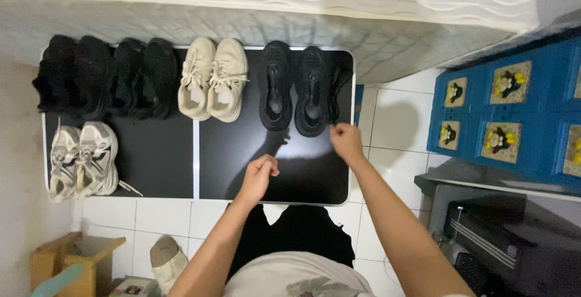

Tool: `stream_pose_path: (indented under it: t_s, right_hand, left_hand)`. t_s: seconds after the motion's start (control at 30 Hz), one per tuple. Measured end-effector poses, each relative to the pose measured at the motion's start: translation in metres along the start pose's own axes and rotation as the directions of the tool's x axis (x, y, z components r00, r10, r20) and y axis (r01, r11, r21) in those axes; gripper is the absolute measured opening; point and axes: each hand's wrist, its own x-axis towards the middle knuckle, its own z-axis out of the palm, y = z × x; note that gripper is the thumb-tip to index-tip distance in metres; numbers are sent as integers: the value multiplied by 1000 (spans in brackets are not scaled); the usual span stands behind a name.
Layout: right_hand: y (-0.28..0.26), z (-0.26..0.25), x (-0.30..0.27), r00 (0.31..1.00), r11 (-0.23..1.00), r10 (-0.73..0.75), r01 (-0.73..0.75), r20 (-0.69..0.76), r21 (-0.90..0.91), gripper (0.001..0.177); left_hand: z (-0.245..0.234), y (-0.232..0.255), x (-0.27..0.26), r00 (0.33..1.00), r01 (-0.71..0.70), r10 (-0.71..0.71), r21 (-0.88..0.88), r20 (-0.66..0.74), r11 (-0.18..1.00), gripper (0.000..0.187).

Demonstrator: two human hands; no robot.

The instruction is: The person unlaces a pair of white sneakers on a black shoe rack, removes the laces, and then re-laces the same shoes. The person handles the laces and shoes by hand, threading the laces through the eyelets and tying them.

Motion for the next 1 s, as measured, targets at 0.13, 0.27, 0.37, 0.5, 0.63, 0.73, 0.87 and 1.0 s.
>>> stream_pose_path:
  t_s: [0.13,0.27,0.37,0.5,0.63,0.73,0.87,1.0]
  right_hand:
    - [-50,31,-35,933,978,-174,127,314,164,38]
    - [-105,74,-44,816,870,-425,248,392,426,34]
    - [-151,114,-30,875,957,-254,167,412,235,38]
    - [-203,175,17,956,991,-25,62,291,-120,42]
    - [-210,226,60,880,867,348,-170,323,-469,59]
    - [-186,247,73,922,901,296,-182,251,-393,59]
    - [-147,243,67,962,944,211,-155,173,-290,52]
    - [-133,211,32,947,939,264,-208,184,-273,50]
  left_hand:
    - [-29,18,-3,983,166,-170,-66,-71,984,13]
    - [-66,39,-4,988,91,-97,-48,-123,995,30]
    - [-95,52,-10,988,-16,27,70,-150,997,33]
    - [-136,72,-41,993,63,-47,152,-109,986,28]
    - [-181,95,-74,978,200,-187,172,-91,965,29]
    - [-214,106,-91,969,245,-235,146,-80,959,27]
    - [-253,103,-103,946,324,-317,136,-72,936,24]
    - [-268,82,-98,914,406,-405,100,-30,909,27]
